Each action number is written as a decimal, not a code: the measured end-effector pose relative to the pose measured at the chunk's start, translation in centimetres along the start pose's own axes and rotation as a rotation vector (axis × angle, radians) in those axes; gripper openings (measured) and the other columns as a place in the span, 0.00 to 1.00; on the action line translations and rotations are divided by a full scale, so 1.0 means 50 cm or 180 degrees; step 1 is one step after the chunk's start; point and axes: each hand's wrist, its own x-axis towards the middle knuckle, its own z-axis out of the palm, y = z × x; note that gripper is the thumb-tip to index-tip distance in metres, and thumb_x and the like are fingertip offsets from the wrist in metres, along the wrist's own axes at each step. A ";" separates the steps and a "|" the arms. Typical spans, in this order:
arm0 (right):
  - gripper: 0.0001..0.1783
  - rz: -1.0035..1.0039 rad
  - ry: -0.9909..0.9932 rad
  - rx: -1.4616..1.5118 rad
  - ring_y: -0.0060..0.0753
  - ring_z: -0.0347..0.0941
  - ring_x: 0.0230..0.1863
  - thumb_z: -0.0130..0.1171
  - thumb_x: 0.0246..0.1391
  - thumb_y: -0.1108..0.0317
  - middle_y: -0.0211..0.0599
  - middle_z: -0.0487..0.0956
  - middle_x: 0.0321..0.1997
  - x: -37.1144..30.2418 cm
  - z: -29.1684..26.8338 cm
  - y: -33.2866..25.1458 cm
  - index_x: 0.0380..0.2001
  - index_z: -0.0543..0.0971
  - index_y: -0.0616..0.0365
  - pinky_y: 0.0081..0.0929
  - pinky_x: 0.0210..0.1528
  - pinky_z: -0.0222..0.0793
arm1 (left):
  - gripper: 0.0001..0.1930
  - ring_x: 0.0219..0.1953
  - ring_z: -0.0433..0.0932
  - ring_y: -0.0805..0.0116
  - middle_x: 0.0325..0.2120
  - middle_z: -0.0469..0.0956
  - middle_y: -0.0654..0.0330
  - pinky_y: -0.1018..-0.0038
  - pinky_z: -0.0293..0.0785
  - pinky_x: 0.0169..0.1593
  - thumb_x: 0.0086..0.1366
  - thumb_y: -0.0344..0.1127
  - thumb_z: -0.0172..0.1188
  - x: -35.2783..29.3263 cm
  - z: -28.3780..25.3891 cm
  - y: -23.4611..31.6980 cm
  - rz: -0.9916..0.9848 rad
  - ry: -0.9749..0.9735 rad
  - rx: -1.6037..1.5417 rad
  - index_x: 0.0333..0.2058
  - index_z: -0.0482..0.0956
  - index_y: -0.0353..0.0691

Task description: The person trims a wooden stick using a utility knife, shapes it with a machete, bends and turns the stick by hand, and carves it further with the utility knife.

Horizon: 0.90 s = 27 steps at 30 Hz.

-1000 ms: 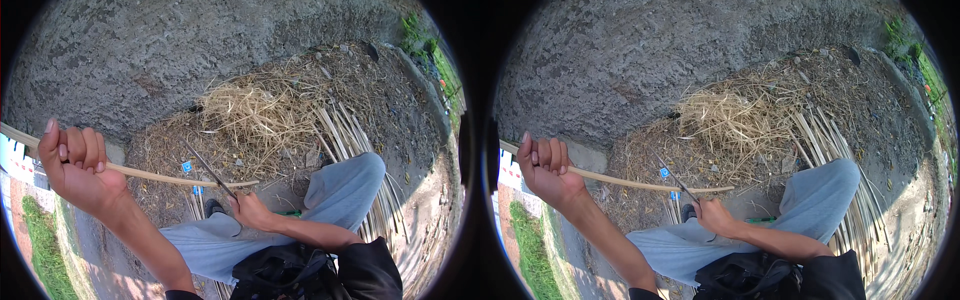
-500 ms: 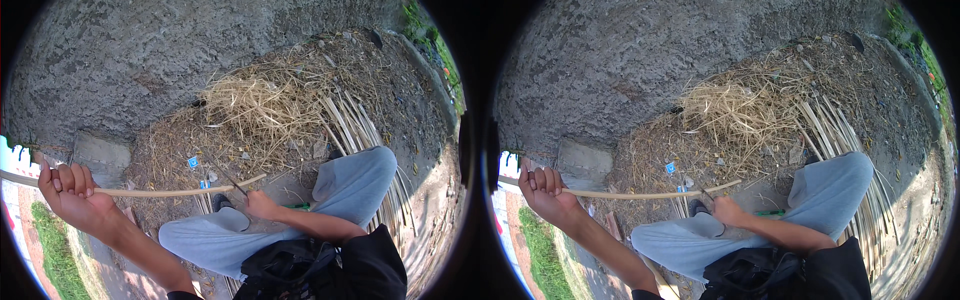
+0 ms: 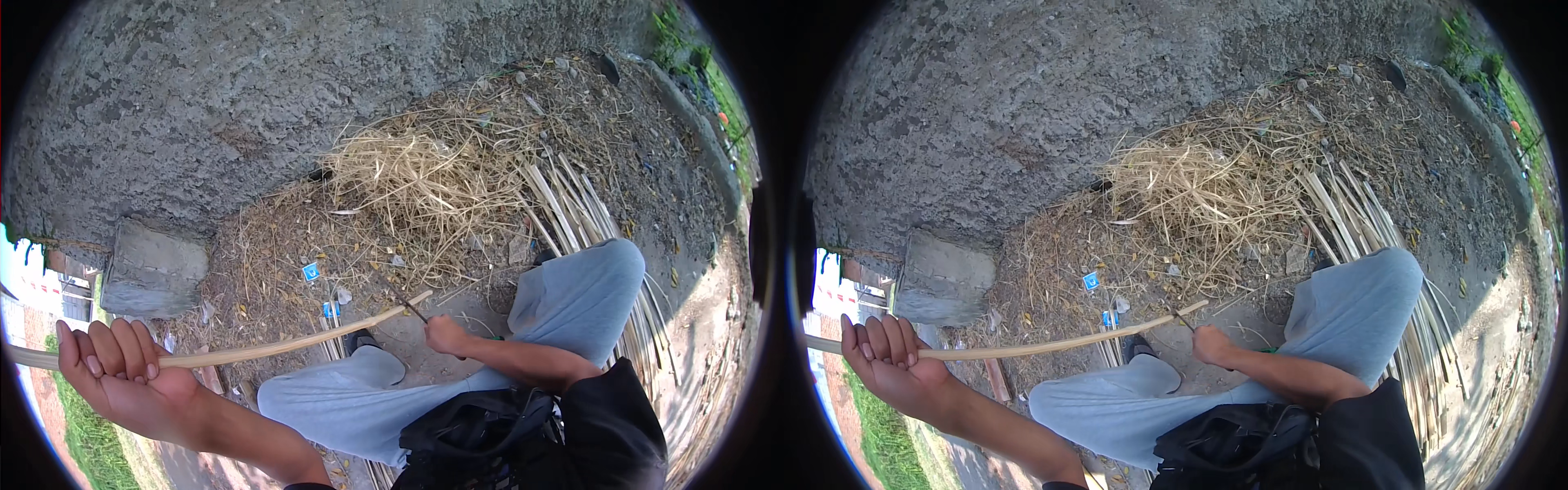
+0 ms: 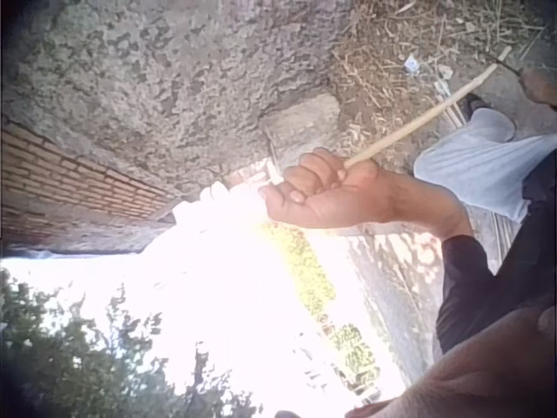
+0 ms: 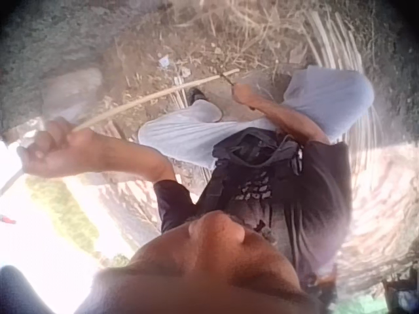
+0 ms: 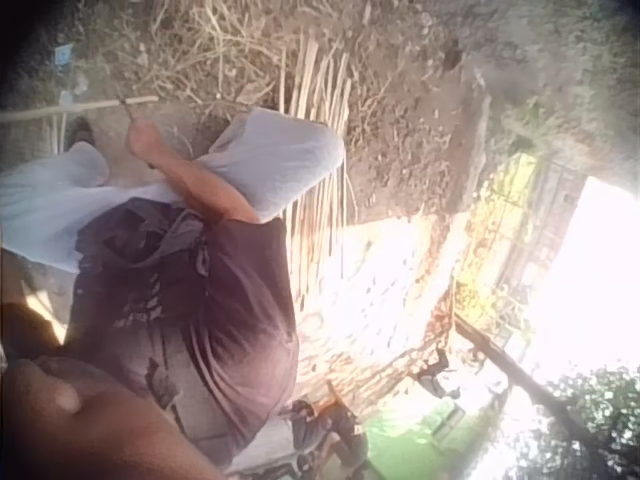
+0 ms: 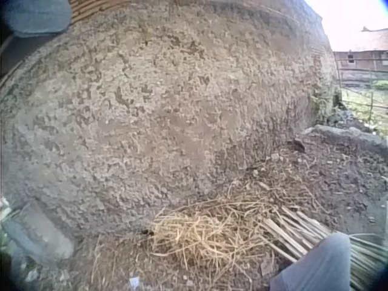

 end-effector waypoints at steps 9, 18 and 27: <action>0.19 -0.0580 -0.0059 0.0211 0.68 0.76 0.35 0.49 0.60 0.62 0.67 0.77 0.28 -0.093 -0.023 -0.105 0.36 0.78 0.71 0.53 0.42 0.73 | 0.20 0.11 0.41 0.82 0.10 0.47 0.70 0.81 0.39 0.14 0.70 0.34 0.48 0.052 -0.062 -0.014 -0.0052 0.0107 0.0183 0.18 0.52 0.50; 0.18 -0.0437 -0.0148 -0.0231 0.67 0.77 0.38 0.49 0.60 0.61 0.68 0.77 0.30 -0.042 -0.003 -0.112 0.35 0.77 0.70 0.54 0.43 0.73 | 0.20 0.11 0.43 0.83 0.10 0.47 0.71 0.82 0.40 0.12 0.69 0.32 0.49 0.091 -0.110 -0.037 0.0026 0.0502 0.0496 0.18 0.53 0.49; 0.14 0.0065 -0.0374 -0.0718 0.65 0.77 0.35 0.50 0.52 0.69 0.70 0.77 0.31 0.059 0.000 0.041 0.35 0.77 0.70 0.55 0.40 0.74 | 0.19 0.08 0.42 0.82 0.09 0.48 0.71 0.82 0.41 0.11 0.70 0.33 0.47 0.069 -0.118 -0.018 -0.0104 -0.0146 -0.0137 0.18 0.55 0.48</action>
